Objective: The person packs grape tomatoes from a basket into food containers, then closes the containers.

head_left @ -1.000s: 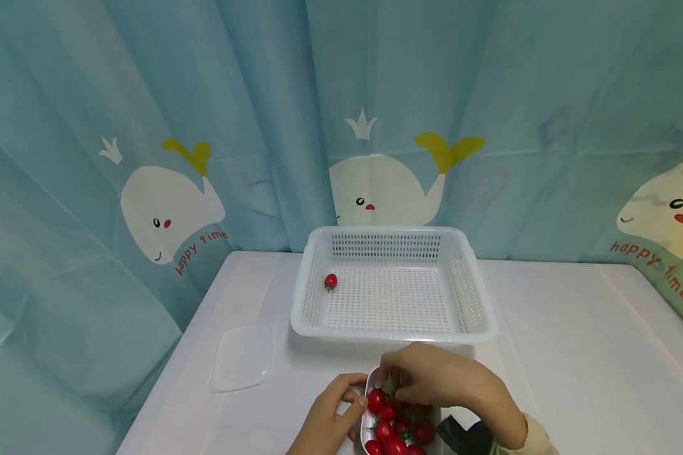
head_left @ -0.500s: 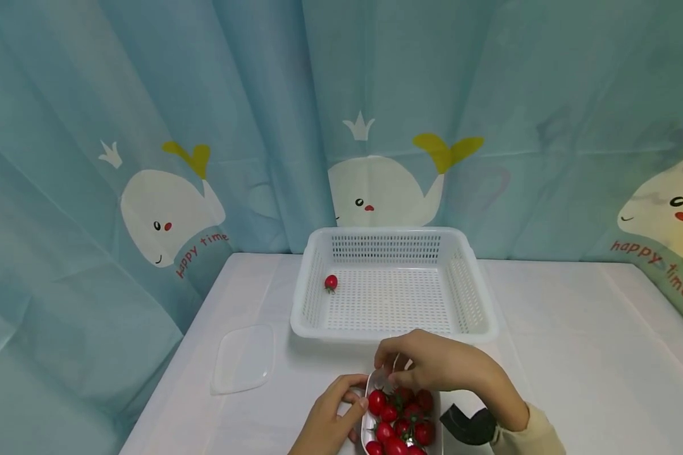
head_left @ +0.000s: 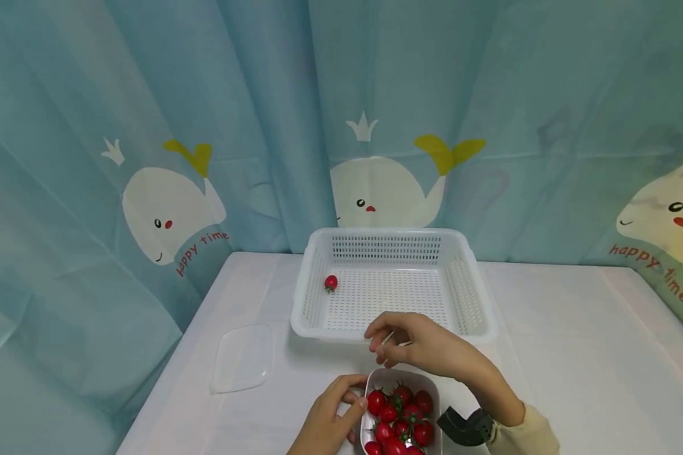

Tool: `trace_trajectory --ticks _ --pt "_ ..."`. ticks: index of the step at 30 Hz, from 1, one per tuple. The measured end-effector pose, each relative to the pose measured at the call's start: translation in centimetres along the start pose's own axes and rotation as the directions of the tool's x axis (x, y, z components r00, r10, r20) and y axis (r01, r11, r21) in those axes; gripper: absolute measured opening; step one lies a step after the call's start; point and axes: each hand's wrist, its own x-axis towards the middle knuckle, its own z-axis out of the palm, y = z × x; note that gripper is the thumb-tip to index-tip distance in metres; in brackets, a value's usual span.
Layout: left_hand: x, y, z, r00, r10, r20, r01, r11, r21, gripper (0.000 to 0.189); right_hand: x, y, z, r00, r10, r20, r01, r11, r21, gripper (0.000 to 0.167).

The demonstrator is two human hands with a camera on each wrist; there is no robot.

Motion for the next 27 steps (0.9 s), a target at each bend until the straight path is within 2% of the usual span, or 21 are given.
trace_trajectory --ticks 2,5,11,15,19,27 --pt "0.0 -0.1 0.0 1.000 0.005 0.000 -0.005 1.000 0.001 0.043 0.4 0.0 0.3 0.995 0.018 -0.099 -0.014 0.999 0.046 0.024" --pt "0.0 -0.1 0.1 1.000 0.007 -0.002 -0.007 1.000 0.000 0.043 1.0 0.1 0.8 0.970 0.063 -0.233 -0.039 0.993 0.109 0.024" --pt "0.0 0.1 0.0 1.000 0.011 -0.006 -0.011 1.000 0.014 0.042 1.8 0.2 1.4 0.910 0.106 -0.401 -0.052 0.988 0.143 0.027" --pt "0.0 0.3 0.0 1.000 0.003 -0.015 -0.002 1.000 0.025 0.041 2.2 0.3 1.5 0.877 0.117 -0.466 -0.065 0.990 0.128 0.027" --pt "-0.1 0.4 0.0 1.000 -0.005 -0.018 0.006 1.000 0.023 0.041 2.7 0.4 1.6 0.854 0.126 -0.505 -0.077 0.990 0.117 0.028" --pt "0.0 0.3 0.1 1.000 0.001 -0.009 0.000 1.000 0.023 0.042 4.6 0.5 1.9 0.851 0.094 -0.517 -0.053 0.994 0.093 0.029"
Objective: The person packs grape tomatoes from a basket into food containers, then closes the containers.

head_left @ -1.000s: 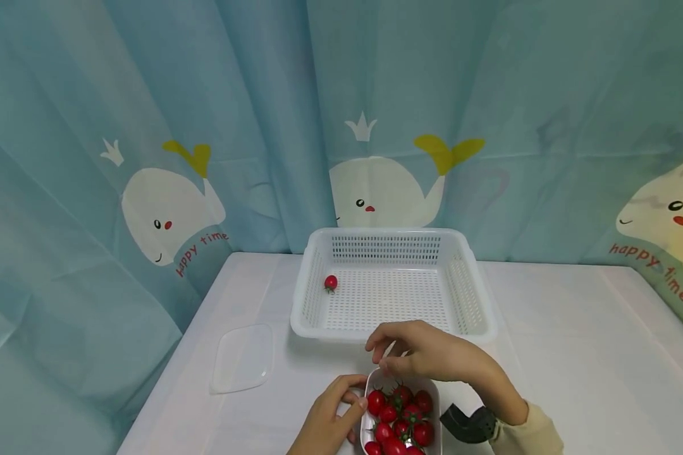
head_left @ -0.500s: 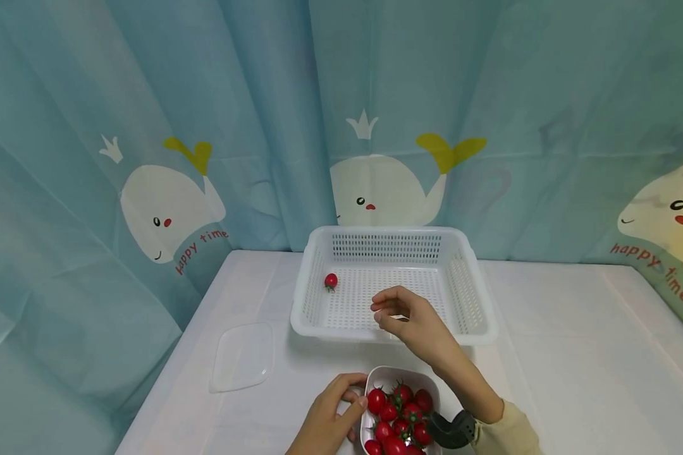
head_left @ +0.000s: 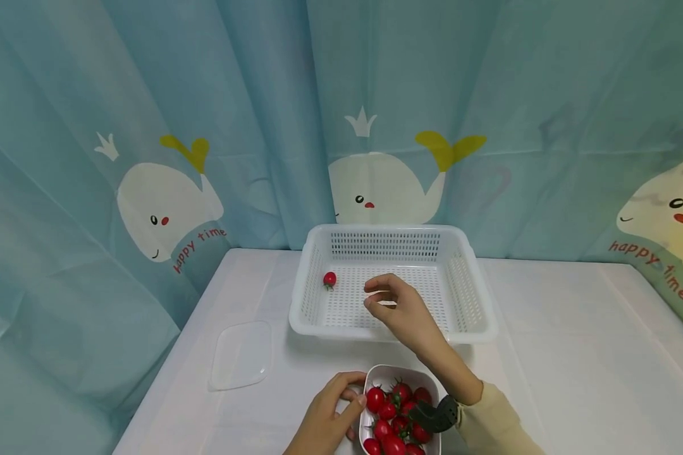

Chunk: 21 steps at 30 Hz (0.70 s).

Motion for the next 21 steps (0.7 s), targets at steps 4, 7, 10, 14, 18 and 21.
trace_trajectory --ticks 4,7,10,14,18,21 --pt "0.1 -0.2 0.0 1.000 0.005 0.001 -0.005 1.000 0.019 0.043 1.1 -0.3 0.5 1.000 -0.001 0.001 0.001 0.999 -0.048 0.030" --pt "0.2 -0.2 0.0 1.000 0.007 0.004 -0.007 1.000 0.024 0.044 2.0 -0.9 0.7 1.000 0.003 0.024 -0.001 0.996 -0.084 0.033" --pt "0.1 -0.1 -0.1 1.000 0.014 0.006 -0.014 0.999 0.032 0.044 3.0 -1.6 0.9 0.998 0.009 0.056 -0.003 0.993 -0.119 0.034" --pt "0.1 -0.1 -0.2 1.000 0.010 0.004 -0.010 0.999 0.034 0.044 4.5 -2.5 1.3 0.994 0.036 0.104 -0.020 0.988 -0.151 0.035" --pt "0.1 -0.2 -0.2 1.000 0.003 0.006 -0.003 1.000 0.024 0.044 6.0 -2.9 1.9 0.981 0.095 0.167 -0.063 0.981 -0.183 0.040" --pt "0.1 -0.3 -0.1 1.000 -0.003 0.008 0.003 1.000 0.020 0.045 7.2 -2.9 2.4 0.966 0.144 0.215 -0.089 0.965 -0.246 0.047"
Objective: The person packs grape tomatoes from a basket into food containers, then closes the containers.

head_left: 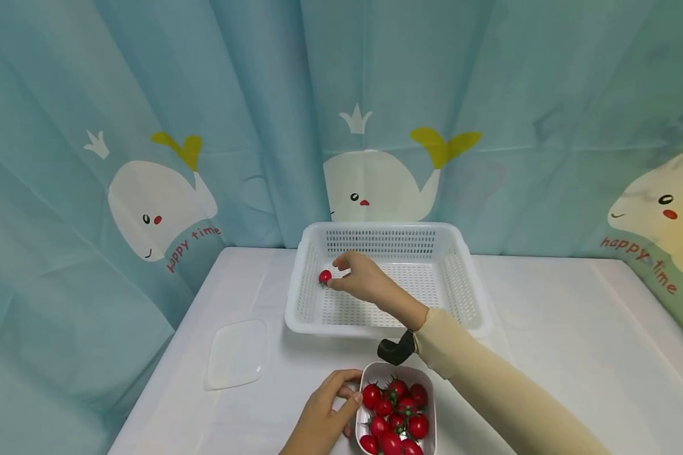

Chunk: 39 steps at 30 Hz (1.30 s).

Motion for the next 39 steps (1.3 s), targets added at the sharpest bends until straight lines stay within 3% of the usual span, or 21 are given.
trace_trajectory --ticks 3,6,9,14,18,33,37,39 --pt "0.1 -0.2 0.0 1.000 -0.001 -0.003 0.001 1.000 -0.003 0.045 1.5 0.0 0.4 0.997 0.051 0.062 -0.052 0.999 0.010 0.052" --pt "0.1 -0.2 0.0 1.000 0.002 0.000 -0.002 1.000 -0.018 0.045 2.8 0.1 0.8 0.986 0.111 0.122 -0.124 0.987 0.098 0.054" --pt "0.0 -0.1 0.0 1.000 -0.007 0.005 0.007 0.999 -0.033 0.044 3.8 0.5 1.1 0.972 0.164 0.166 -0.187 0.973 0.136 0.047" --pt "-0.1 0.0 0.2 1.000 -0.004 0.005 0.004 0.999 -0.032 0.043 5.1 1.0 1.3 0.933 0.269 0.239 -0.312 0.935 0.169 0.029" --pt "-0.1 -0.1 0.1 1.000 -0.005 0.001 0.005 0.999 -0.034 0.043 5.8 1.0 1.3 0.901 0.329 0.284 -0.394 0.894 0.214 0.030" --pt "0.0 0.1 -0.2 1.000 0.028 -0.008 -0.029 0.999 -0.033 0.043 7.5 0.9 1.1 0.865 0.326 0.381 -0.456 0.828 0.328 0.007" --pt "0.0 0.0 -0.1 1.000 0.023 -0.004 -0.023 0.999 -0.032 0.043 8.0 1.6 1.4 0.838 0.323 0.440 -0.499 0.781 0.377 0.005" --pt "0.1 0.0 0.0 1.000 0.023 0.000 -0.023 0.999 -0.031 0.043 8.1 1.8 1.5 0.823 0.323 0.468 -0.515 0.771 0.374 0.007"
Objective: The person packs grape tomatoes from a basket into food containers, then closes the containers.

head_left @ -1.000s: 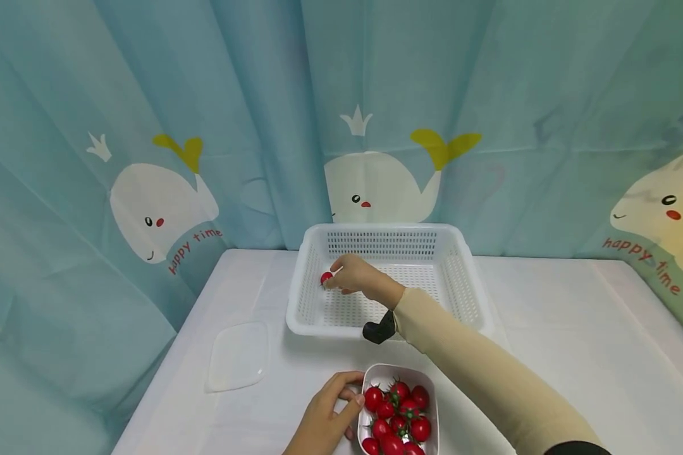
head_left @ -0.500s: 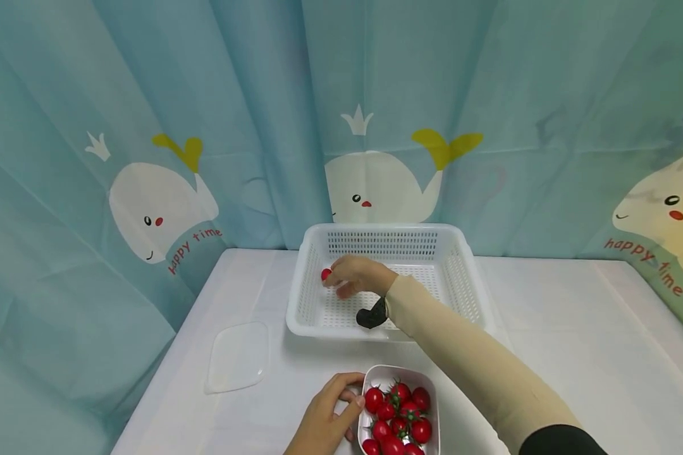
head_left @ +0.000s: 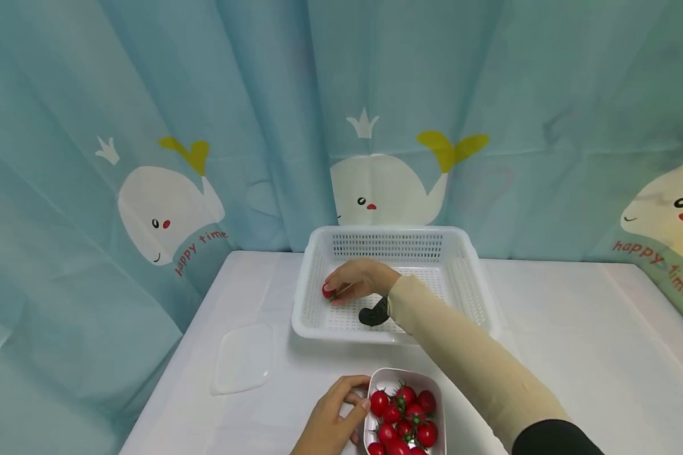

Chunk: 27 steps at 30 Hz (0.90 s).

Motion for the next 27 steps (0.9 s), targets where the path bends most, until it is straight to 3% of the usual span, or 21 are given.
trace_trajectory --ticks 6,10,17,27 --pt "0.3 0.3 0.4 1.000 0.026 0.006 -0.026 1.000 0.014 0.041 -0.5 0.2 -0.3 1.000 0.005 0.012 -0.005 1.000 -0.011 0.003" --pt "0.4 0.4 0.3 1.000 0.025 0.011 -0.025 0.999 0.034 0.042 -1.7 -0.1 -0.3 0.999 -0.034 0.040 0.036 0.997 -0.067 0.005" --pt "0.1 0.1 -0.1 1.000 -0.009 0.012 0.008 0.999 0.032 0.044 -5.4 0.1 -0.8 0.983 -0.155 0.094 0.171 0.967 -0.191 0.013" --pt "-0.4 0.2 0.1 1.000 0.021 0.001 -0.021 0.999 0.042 0.043 -10.7 2.2 -1.4 0.957 -0.276 0.093 0.291 0.923 -0.252 0.027"
